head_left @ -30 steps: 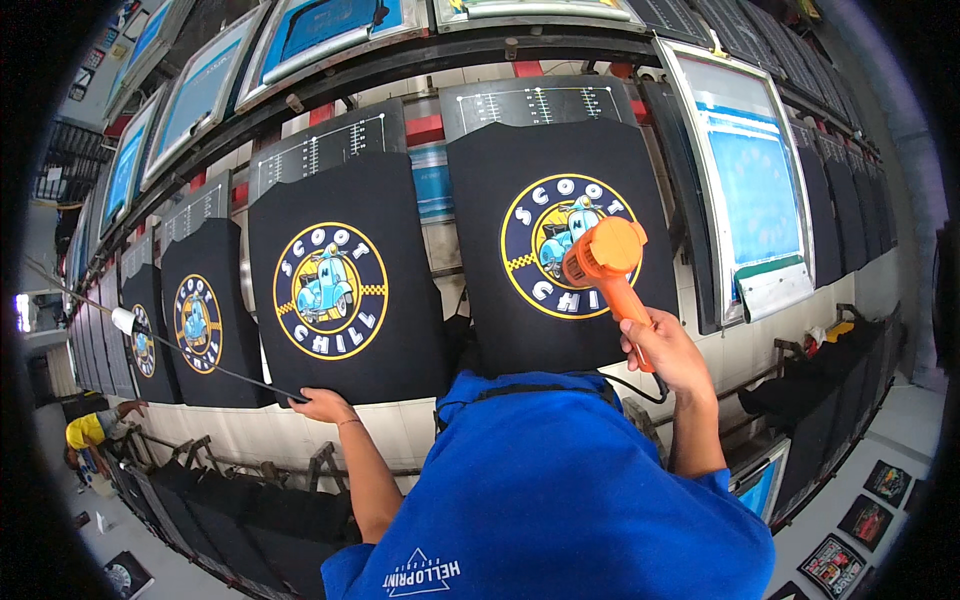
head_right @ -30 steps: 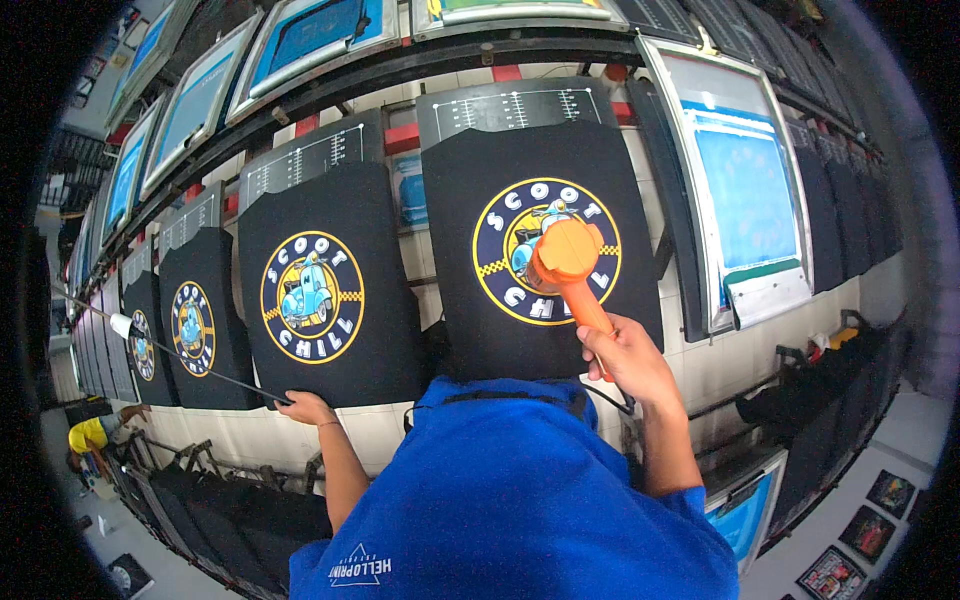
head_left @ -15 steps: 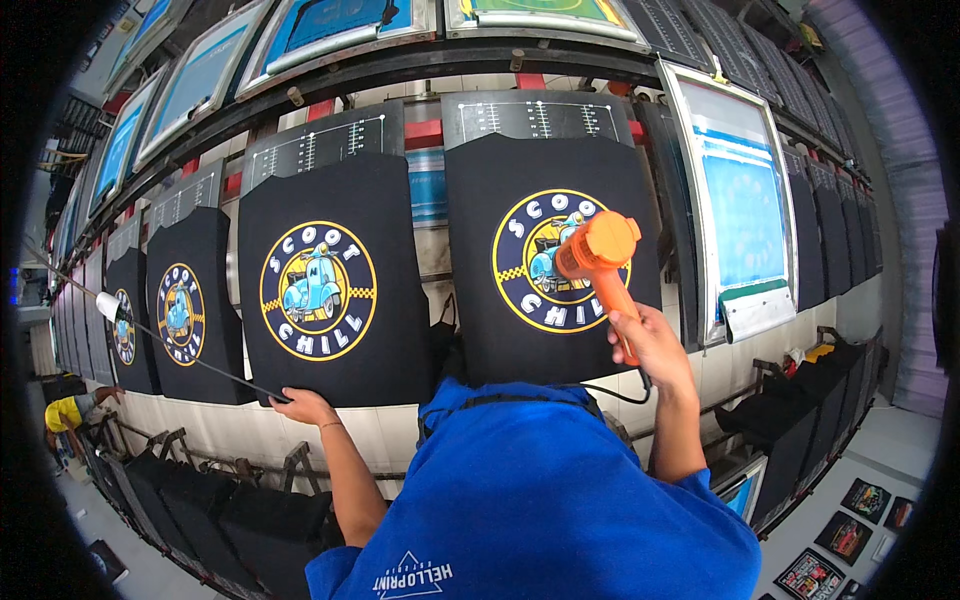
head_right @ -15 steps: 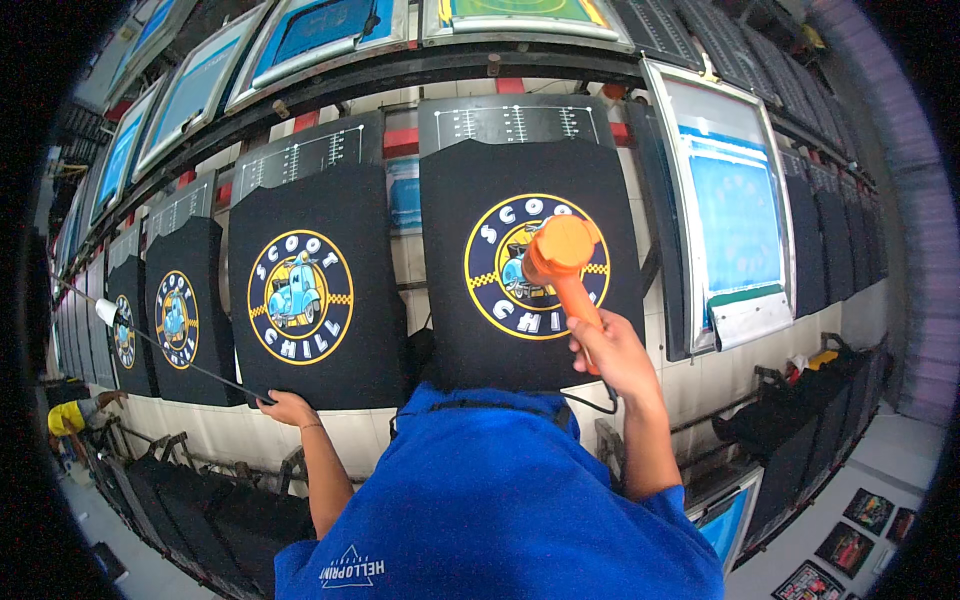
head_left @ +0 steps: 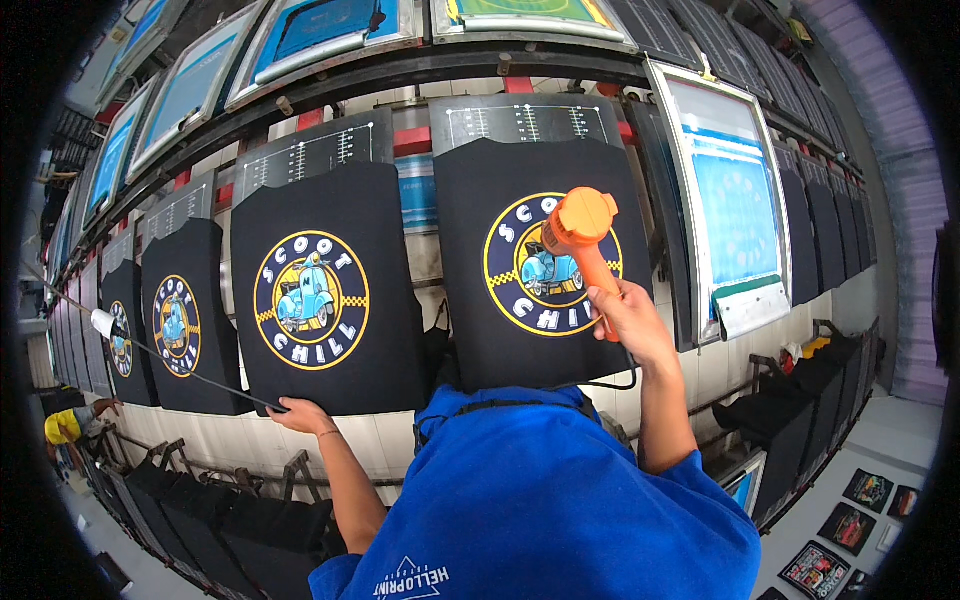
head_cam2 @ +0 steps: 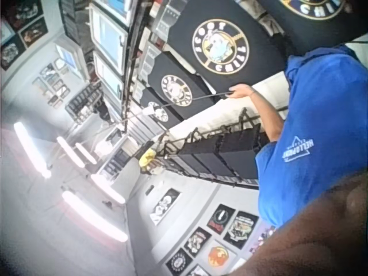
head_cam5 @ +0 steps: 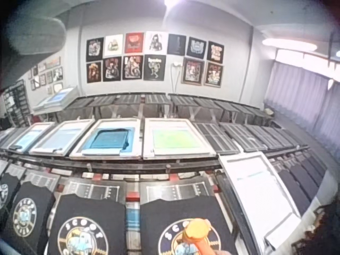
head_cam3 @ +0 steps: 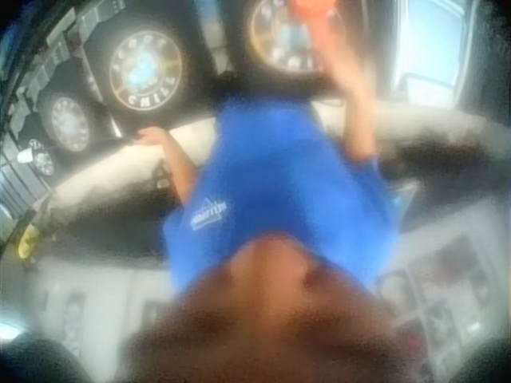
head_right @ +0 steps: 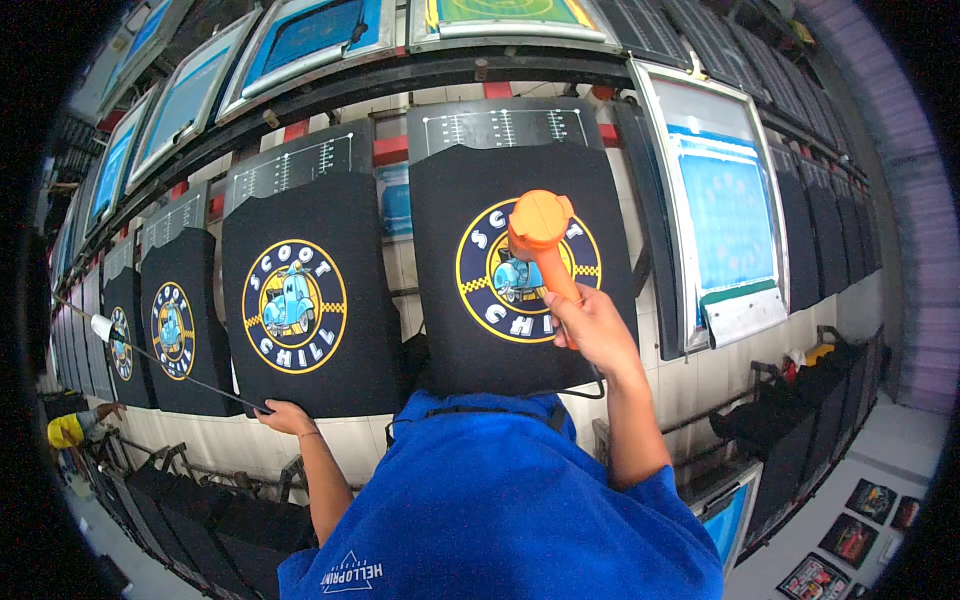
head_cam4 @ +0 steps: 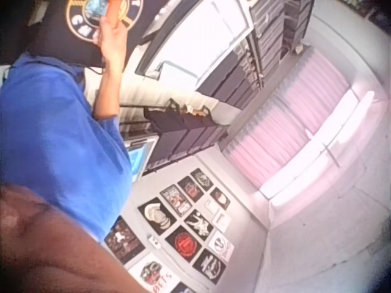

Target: The person uses a heat gun to dry ink on printed shirts, moves a shirt to a heat press, and lays a protective sheet over the design.

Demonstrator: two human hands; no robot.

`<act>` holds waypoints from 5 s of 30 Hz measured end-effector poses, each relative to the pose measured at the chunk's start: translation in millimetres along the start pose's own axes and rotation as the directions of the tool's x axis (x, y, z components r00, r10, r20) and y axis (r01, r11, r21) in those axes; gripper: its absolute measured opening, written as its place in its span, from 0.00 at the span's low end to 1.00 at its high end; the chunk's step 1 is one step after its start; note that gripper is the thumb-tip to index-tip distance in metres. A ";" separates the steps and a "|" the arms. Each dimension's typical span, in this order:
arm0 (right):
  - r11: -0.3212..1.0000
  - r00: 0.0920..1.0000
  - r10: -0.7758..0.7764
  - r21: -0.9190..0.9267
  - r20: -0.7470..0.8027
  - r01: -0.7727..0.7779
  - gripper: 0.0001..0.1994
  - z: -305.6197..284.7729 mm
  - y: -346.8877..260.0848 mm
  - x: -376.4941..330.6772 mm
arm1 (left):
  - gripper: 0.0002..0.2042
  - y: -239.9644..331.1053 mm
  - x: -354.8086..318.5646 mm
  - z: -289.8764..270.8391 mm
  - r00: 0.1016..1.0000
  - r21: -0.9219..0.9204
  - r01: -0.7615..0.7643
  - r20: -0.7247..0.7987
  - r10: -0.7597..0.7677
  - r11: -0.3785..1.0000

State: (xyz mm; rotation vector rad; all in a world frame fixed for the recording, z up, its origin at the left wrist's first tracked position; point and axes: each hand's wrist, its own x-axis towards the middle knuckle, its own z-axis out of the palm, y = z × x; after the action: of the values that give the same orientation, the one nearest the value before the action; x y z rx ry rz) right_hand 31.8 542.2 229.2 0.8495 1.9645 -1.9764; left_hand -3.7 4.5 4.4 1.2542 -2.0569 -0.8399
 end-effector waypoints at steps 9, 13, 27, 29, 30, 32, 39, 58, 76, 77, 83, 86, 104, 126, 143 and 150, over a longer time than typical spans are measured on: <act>0.992 0.992 0.125 0.031 -0.007 -0.125 0.12 -17.1 3.7 -27.9 | 0.24 1.8 -1.3 -1.1 1.000 0.018 0.002 0.004 -0.002 1.000; 0.991 0.992 0.128 0.040 0.009 -0.129 0.12 -11.6 8.7 -44.1 | 0.24 1.1 -0.5 0.2 1.000 0.037 -0.005 -0.008 0.005 0.999; 0.990 0.991 0.131 0.058 -0.009 -0.131 0.12 -25.3 19.7 -55.6 | 0.24 -6.4 2.9 1.4 1.000 0.047 0.000 -0.009 0.000 0.999; 0.991 0.991 0.125 0.063 -0.044 -0.122 0.12 -24.8 21.2 -58.0 | 0.24 -2.8 0.8 1.0 1.000 0.043 0.004 -0.004 -0.004 0.999; 0.992 0.991 0.121 0.052 -0.054 -0.118 0.12 -25.6 23.0 -58.4 | 0.24 -0.7 0.1 1.3 1.000 0.033 -0.002 -0.001 0.002 0.999; 0.991 0.989 0.125 0.055 -0.074 -0.122 0.13 -28.7 24.3 -58.4 | 0.24 -0.6 0.1 0.7 1.000 0.034 -0.002 -0.004 0.002 0.999; 0.991 0.985 0.125 0.068 -0.120 -0.118 0.14 -37.0 21.4 -61.2 | 0.24 -0.4 0.5 -0.4 1.000 0.043 0.013 0.001 -0.013 0.999; 0.991 0.982 0.122 0.070 -0.143 -0.113 0.17 -40.4 30.3 -66.0 | 0.25 10.8 -5.5 -2.5 0.999 0.031 0.042 0.000 -0.042 0.999; 0.998 0.978 0.057 -0.019 -0.199 -0.062 0.17 -35.3 25.1 -42.9 | 0.24 7.9 -3.4 -2.6 0.999 0.030 0.031 0.017 -0.031 0.999; 0.997 0.976 0.079 0.022 -0.202 -0.076 0.17 -39.8 24.5 -46.1 | 0.24 9.1 -4.4 -2.9 0.999 0.031 0.035 0.018 -0.035 0.999; 0.993 0.976 0.108 0.070 -0.191 -0.096 0.17 -42.5 29.0 -61.9 | 0.24 11.0 -5.9 -3.1 0.999 0.046 0.034 0.011 -0.035 0.998; 0.991 0.973 0.110 0.102 -0.201 -0.091 0.18 -44.4 32.4 -64.6 | 0.24 11.4 -6.2 -3.6 0.999 0.041 0.043 0.014 -0.043 0.998; 0.988 0.989 0.109 0.121 -0.100 -0.097 0.12 -33.8 19.8 -34.9 | 0.24 7.8 -4.9 -1.5 1.000 0.034 0.005 -0.001 -0.005 0.999; 0.994 0.988 0.050 0.105 -0.145 -0.035 0.12 -29.9 5.7 -14.8 | 0.24 8.2 -3.0 -0.6 0.999 0.030 0.035 0.004 -0.035 0.999; 0.990 0.992 0.027 0.144 -0.124 -0.009 0.12 -32.4 2.0 1.0 | 0.24 12.0 -5.3 -2.4 0.999 0.058 0.045 0.003 -0.045 0.997; 0.994 0.990 0.004 0.111 -0.139 0.012 0.12 -25.7 -3.2 12.7 | 0.24 5.7 -1.6 -1.8 0.999 0.057 0.035 -0.004 -0.035 0.998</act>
State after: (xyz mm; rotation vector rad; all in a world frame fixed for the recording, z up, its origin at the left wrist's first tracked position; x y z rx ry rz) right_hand 26.0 570.4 226.6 1.0375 1.9440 -2.0986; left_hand -4.8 7.6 9.7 1.3245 -2.0747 -0.7997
